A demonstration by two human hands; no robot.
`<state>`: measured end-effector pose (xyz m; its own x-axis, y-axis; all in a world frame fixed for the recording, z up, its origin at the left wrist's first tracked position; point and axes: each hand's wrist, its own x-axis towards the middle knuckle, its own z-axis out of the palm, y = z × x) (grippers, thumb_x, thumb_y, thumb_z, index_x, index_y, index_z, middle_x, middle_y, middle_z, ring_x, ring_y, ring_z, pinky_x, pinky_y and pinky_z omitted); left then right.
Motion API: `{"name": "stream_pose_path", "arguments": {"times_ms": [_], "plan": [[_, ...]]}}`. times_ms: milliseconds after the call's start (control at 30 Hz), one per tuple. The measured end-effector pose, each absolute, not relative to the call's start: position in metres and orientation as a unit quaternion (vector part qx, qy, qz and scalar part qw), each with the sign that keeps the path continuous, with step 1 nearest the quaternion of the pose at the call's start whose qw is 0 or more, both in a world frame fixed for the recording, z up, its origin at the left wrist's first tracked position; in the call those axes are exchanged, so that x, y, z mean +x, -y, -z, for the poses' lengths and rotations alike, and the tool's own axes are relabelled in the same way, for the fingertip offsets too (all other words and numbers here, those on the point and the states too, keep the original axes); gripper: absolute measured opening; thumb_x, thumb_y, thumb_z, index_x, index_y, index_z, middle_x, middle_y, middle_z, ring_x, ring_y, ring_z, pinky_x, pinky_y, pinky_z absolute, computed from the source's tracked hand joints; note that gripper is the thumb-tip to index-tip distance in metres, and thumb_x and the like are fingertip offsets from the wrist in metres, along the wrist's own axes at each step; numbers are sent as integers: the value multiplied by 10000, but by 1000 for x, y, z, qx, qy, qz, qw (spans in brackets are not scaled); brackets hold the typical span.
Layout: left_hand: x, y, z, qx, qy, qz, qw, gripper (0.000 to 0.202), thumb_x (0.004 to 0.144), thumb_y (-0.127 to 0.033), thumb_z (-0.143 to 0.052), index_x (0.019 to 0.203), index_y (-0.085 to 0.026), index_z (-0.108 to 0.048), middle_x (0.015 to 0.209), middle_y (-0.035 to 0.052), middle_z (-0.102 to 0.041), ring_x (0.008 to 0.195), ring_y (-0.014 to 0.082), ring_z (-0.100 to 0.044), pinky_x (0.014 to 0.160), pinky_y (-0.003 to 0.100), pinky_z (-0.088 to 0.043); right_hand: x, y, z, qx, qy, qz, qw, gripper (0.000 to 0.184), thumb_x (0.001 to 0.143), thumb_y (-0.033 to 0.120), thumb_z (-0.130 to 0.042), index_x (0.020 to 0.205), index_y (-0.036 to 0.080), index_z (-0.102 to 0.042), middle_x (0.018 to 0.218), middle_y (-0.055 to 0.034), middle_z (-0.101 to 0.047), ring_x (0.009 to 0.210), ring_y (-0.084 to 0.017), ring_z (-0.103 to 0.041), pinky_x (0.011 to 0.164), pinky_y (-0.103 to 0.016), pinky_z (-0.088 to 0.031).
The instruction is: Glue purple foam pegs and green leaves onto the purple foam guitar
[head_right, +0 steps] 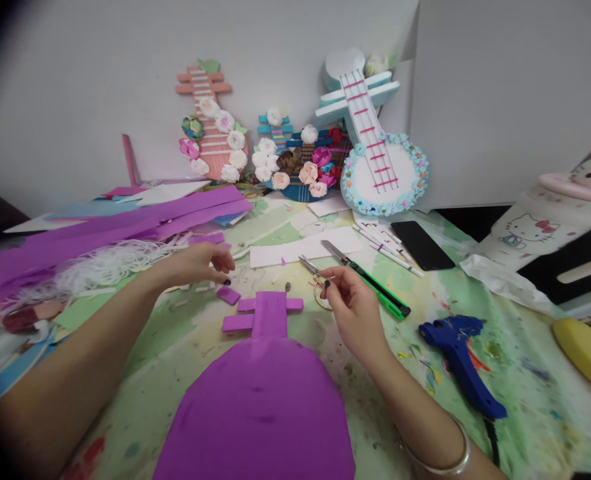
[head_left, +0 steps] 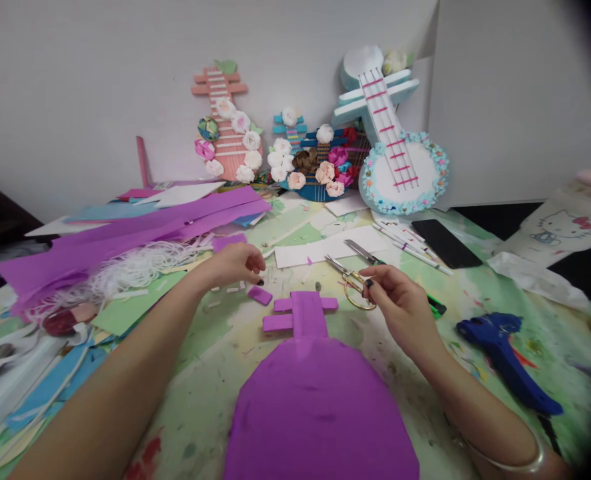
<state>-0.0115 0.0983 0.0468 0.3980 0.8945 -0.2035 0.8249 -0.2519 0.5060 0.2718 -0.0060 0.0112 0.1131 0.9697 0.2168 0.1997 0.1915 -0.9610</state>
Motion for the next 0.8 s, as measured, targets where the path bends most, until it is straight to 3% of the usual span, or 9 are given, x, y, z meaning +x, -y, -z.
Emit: {"name": "stream_pose_path", "arguments": {"times_ms": [167,267,367,500,600,700,800], "plan": [[-13,-96,-43,810,-514,14,283,341,537,-203,-666,878,-180,-658,943,63,-668,857,211,-590,693,254,-413,270,9,-16,-557,558,-347,508,190,798,241,-469,910,146,-589,555,37,-441,511,-104,-400,484,-238,-307],[-12,-96,-40,819,-495,33,289,344,494,-179,-687,835,-189,-650,878,40,-667,810,200,-577,660,240,-394,269,11,-18,-564,554,-346,505,202,774,234,-486,918,146,-596,513,57,-404,465,-92,-343,453,-235,-252],[-12,-96,-35,822,-480,39,303,230,509,-184,-665,733,-191,-612,747,9,-633,718,171,-549,587,221,-364,269,13,-18,-564,551,-333,518,228,734,214,-534,939,146,-611,488,70,-406,452,-87,-335,464,-234,-274],[-13,-97,-32,824,-470,23,317,157,541,-193,-645,664,-186,-549,653,-11,-577,630,141,-507,541,215,-340,273,13,-19,-577,548,-256,549,227,726,219,-577,935,157,-637,504,52,-470,472,-102,-408,502,-248,-335],[-15,-97,-36,826,-464,-5,320,156,574,-211,-645,709,-177,-572,667,-7,-575,614,131,-505,540,216,-343,284,23,-27,-592,554,-174,559,239,744,241,-567,967,189,-635,687,-14,-607,633,-155,-557,620,-283,-418],[-15,-97,-44,824,-474,-61,305,262,636,-245,-628,888,-173,-645,722,10,-595,637,134,-517,560,221,-363,310,47,-34,-671,574,-28,469,191,756,314,-565,898,218,-649,836,-63,-670,744,-214,-614,709,-341,-437],[-13,-94,-52,800,-470,-151,340,335,678,-290,-633,988,-166,-663,779,34,-633,688,146,-545,610,238,-407,353,77,-20,-770,537,119,323,250,737,403,-588,904,226,-645,787,-103,-664,733,-290,-608,628,-386,-424]]}}
